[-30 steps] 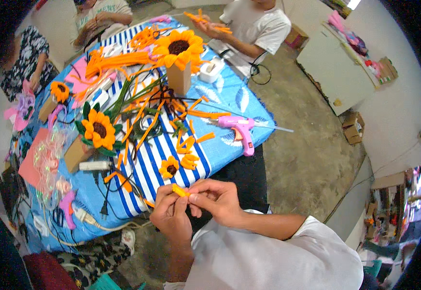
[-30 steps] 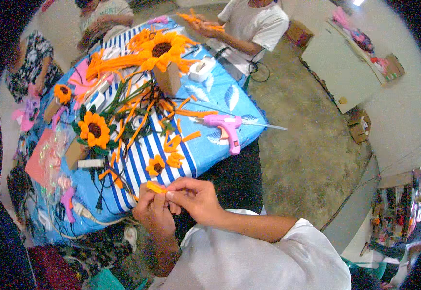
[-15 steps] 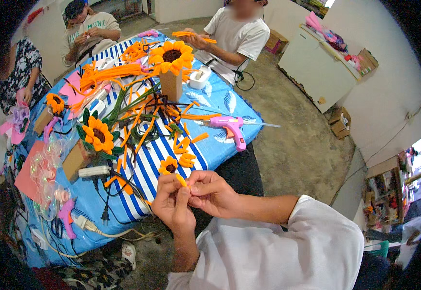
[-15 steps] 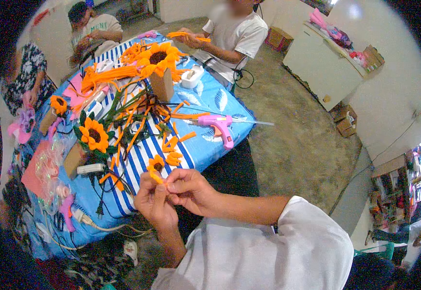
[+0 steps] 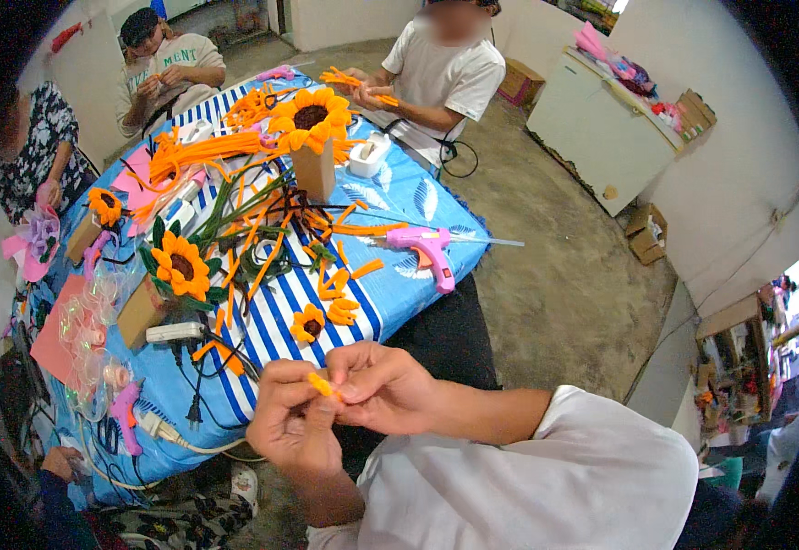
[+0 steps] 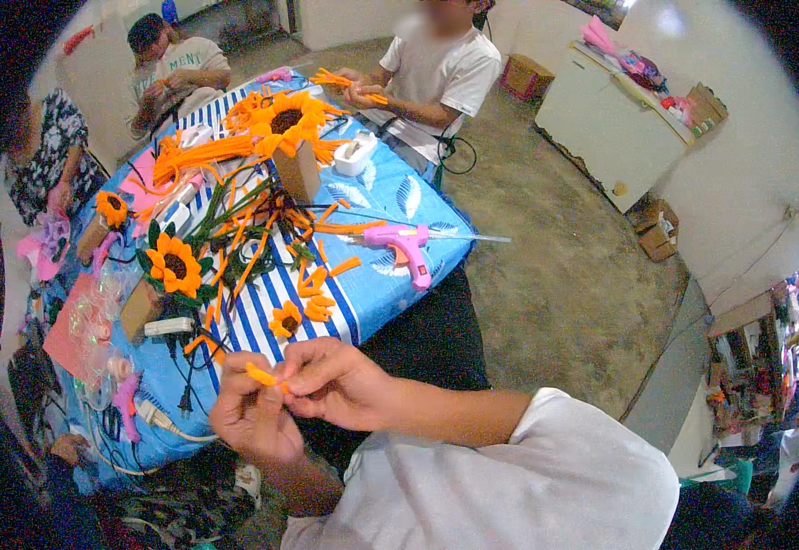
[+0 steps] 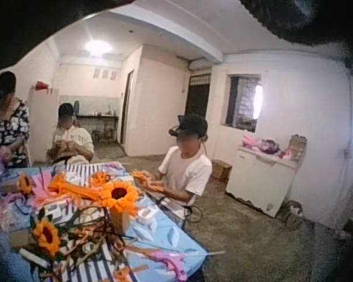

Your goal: The person assembles orange foam flowers by hand, folding and arranging petals while sitting at a table with others.

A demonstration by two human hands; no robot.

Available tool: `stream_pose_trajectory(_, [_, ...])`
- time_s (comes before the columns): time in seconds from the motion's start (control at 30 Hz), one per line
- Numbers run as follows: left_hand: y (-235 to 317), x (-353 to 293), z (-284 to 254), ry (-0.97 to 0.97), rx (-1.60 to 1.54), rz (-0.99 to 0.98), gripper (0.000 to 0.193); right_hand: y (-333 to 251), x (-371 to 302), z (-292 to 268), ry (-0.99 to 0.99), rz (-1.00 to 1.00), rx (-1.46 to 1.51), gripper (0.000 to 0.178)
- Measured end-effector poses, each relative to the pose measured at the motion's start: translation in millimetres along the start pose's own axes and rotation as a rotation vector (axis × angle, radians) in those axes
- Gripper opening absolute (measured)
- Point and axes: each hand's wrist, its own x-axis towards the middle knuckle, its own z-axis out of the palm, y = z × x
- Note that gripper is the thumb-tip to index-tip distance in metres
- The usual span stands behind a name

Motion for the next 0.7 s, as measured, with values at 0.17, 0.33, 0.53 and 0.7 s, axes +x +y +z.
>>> stream_pose_trajectory(0.17, [-38.4,-8.9,11.4,-0.103,-0.027,0.014,0.011,-23.0,-19.8,-21.2,0.073,-0.032,-0.092,0.009])
stream_pose_trajectory(0.33, [-60.4,-10.3,5.8,-0.189,0.019,0.022,0.013,-45.3,-32.3,-32.4,0.108,0.004,-0.523,0.014])
stream_pose_trajectory(0.53, [-22.1,0.7,-9.3,-0.451,-0.011,-0.337,0.012,-93.4,-30.8,25.7,-0.257,-0.544,-1.748,0.025])
stream_pose_trajectory(0.7, [-15.4,26.2,3.2,-0.506,0.378,-0.656,0.013,-115.5,-11.5,14.7,-0.586,-0.672,-2.004,0.022])
